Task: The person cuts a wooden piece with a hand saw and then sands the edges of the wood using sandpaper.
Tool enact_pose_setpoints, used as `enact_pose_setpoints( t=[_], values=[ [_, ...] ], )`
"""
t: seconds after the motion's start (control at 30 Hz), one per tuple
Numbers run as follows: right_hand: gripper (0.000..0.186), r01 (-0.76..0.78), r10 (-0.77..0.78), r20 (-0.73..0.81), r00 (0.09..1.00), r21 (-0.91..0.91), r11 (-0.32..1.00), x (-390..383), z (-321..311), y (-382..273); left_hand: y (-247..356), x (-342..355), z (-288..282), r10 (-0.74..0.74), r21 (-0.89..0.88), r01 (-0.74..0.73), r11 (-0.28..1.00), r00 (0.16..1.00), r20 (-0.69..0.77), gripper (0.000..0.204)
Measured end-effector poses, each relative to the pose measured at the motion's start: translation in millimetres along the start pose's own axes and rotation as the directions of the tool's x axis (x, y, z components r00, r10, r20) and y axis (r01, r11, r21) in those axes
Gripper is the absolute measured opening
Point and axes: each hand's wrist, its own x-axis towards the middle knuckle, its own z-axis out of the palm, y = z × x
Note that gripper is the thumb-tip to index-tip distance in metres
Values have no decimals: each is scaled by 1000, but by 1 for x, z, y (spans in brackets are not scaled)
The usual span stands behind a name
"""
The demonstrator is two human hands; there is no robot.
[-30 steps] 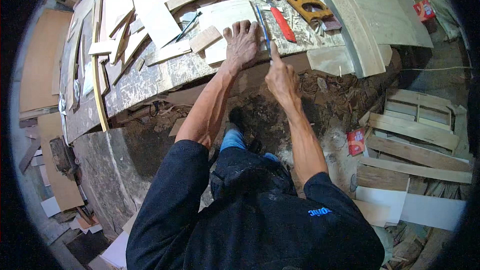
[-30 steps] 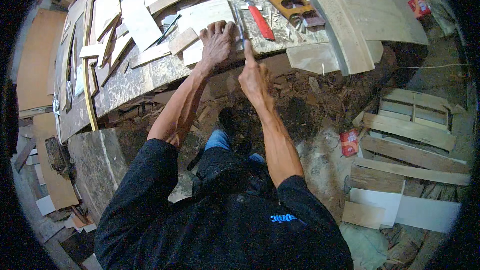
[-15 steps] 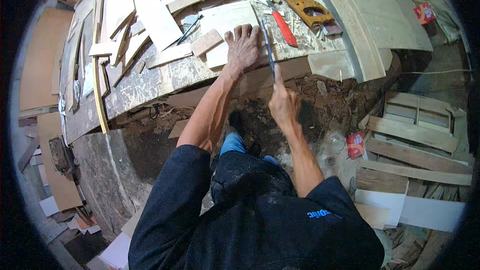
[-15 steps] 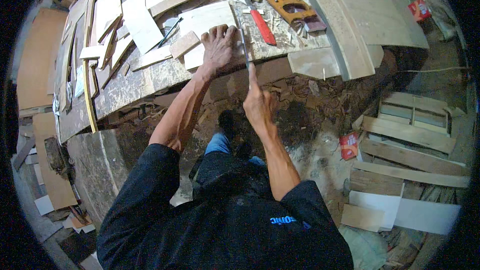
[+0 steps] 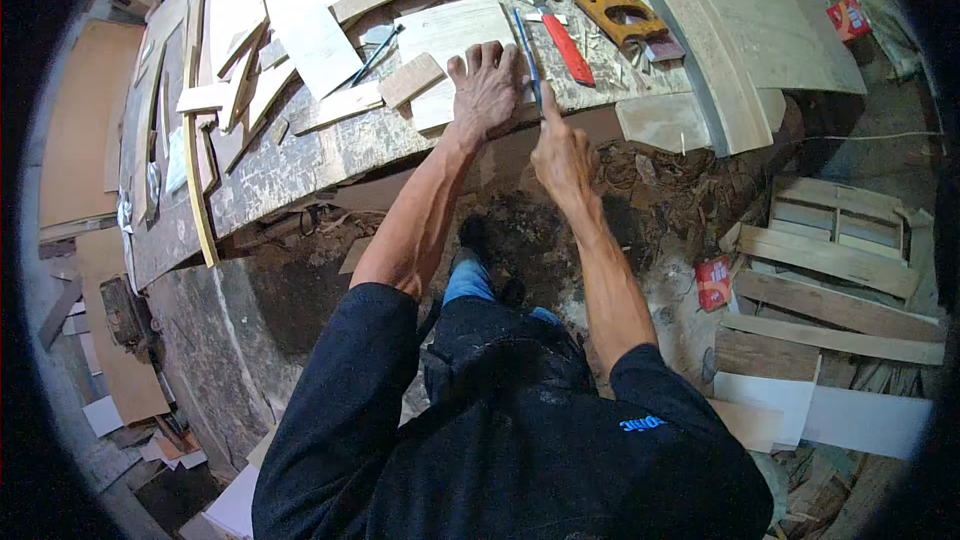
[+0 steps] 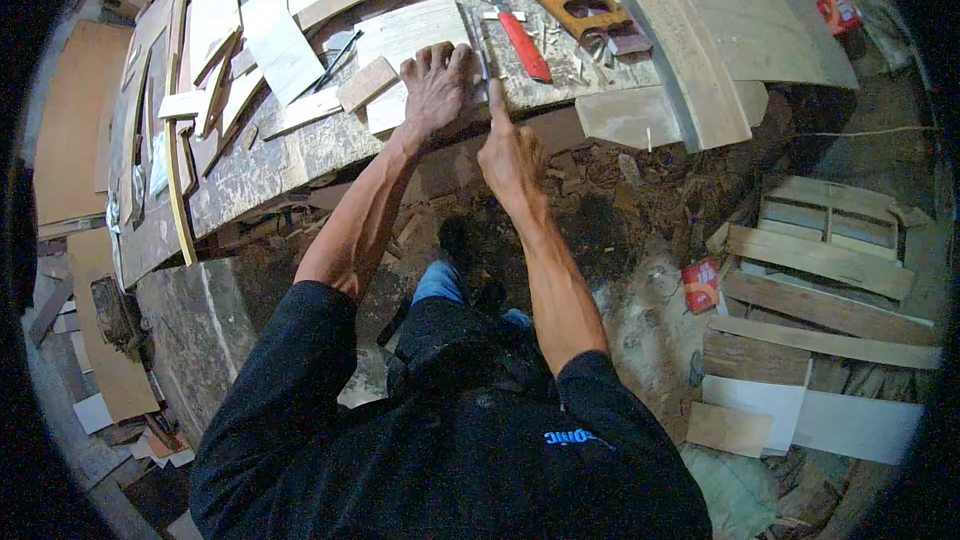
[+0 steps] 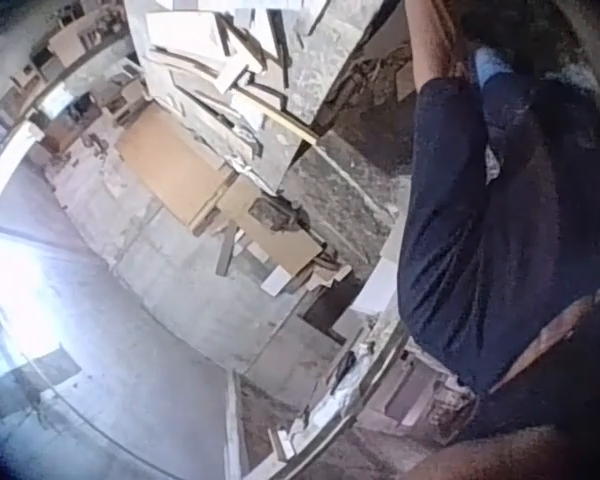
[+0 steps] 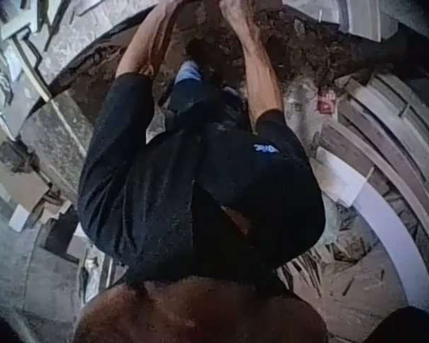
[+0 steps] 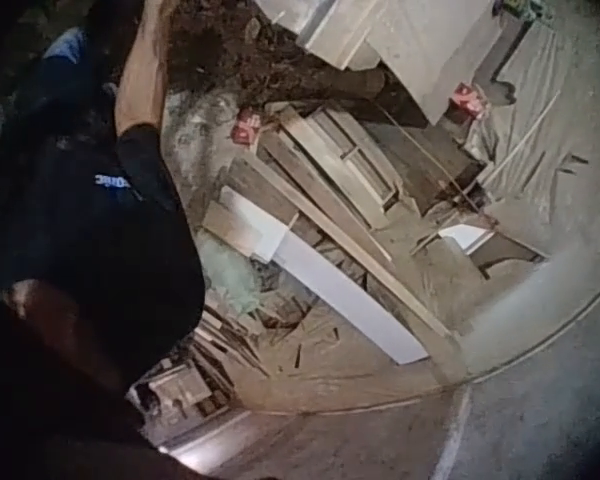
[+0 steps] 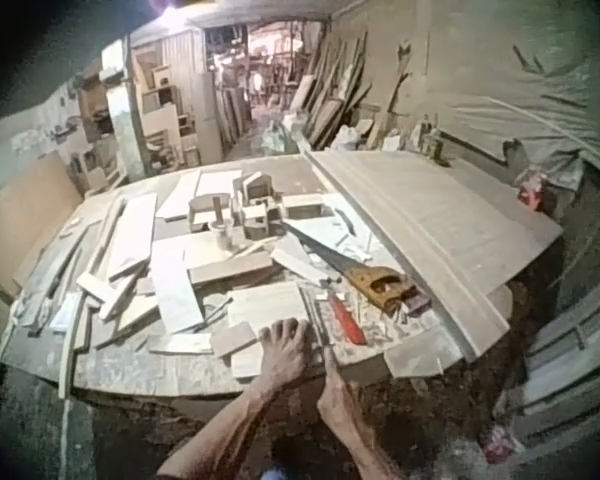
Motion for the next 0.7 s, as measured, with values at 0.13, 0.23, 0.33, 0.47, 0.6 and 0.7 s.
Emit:
enact_pose_setpoints(
  t=[0.13,0.23,0.33,0.47,0.6,0.7],
  values=[
    [64,-28,25,64,998,48,998,-37,-15,-15,-13,-9,5,-17,-3,17,1000,997,-69,41],
    [61,-82,70,100,993,128,988,-36,-19,-9,-4,-7,-6,-2,-16,2,1000,1000,-14,41],
    [59,-68,67,107,992,8,998,-1,-18,-14,-3,-2,-6,-5,-21,5,1000,999,32,43],
    [63,-19,12,58,998,129,991,-29,-9,-6,-14,-5,1,-7,-22,6,1000,998,-66,43],
    [63,-91,82,91,992,96,991,-14,-15,-5,-5,-1,-3,1,-16,0,1000,1000,27,43],
    [64,-46,46,42,998,-21,999,-4,-8,-4,2,-2,-1,-4,-14,4,1000,1000,29,44]
  ],
)
